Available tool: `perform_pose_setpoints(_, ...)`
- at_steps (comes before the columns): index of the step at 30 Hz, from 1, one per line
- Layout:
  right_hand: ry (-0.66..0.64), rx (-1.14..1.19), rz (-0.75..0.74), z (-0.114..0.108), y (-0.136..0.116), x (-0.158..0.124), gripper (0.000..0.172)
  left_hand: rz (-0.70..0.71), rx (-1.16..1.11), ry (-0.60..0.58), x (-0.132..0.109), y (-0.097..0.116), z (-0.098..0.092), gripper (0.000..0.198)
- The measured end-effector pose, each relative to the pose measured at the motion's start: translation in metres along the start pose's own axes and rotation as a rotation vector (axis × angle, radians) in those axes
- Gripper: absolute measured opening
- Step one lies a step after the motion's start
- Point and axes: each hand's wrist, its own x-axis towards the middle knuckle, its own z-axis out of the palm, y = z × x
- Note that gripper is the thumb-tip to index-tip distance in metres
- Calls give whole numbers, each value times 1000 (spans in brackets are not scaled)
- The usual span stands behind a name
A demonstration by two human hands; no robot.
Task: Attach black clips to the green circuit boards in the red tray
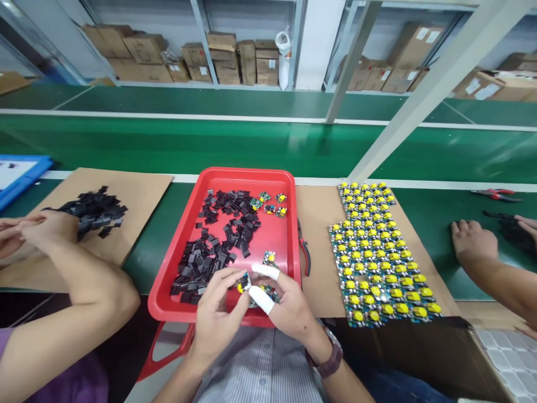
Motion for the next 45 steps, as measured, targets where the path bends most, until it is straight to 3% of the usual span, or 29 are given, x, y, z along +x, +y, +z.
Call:
perform_pose_setpoints(4,43,50,99,-2,5,-2,33,29,93,14,4,8,3,41)
perform_pose_setpoints(9,62,-65,46,0,1,-5,34,38,154,4,5,6,4,37)
perform_pose_setpoints(13,-57,-285,38,-3,-2,-6,51,91,236,-121,17,-1,-10,30)
perform_pose_setpoints(16,-11,-332,66,-9,0,0,52,183,311,-208,52,5,-24,27)
perform_pose_setpoints(20,111,-345,29,-17,-4,11,41,253,446,-241,130,20,-23,30)
perform_pose_setpoints(25,84,-404,-9,-20,-19,10,32,198,627,-462,219,4,23,28)
perform_pose_setpoints(29,115,-440,-43,-26,-26,6,28,161,679,-570,254,-22,51,24)
perform_pose_setpoints(33,155,-447,-80,-36,-24,10,28,103,721,-602,264,-36,43,35)
perform_pose_setpoints(38,177,-496,-105,-45,-14,23,29,-10,771,-608,257,-44,23,38)
perform_pose_setpoints(45,64,-573,-132,-38,-16,28,29,-18,650,-558,258,-47,44,33)
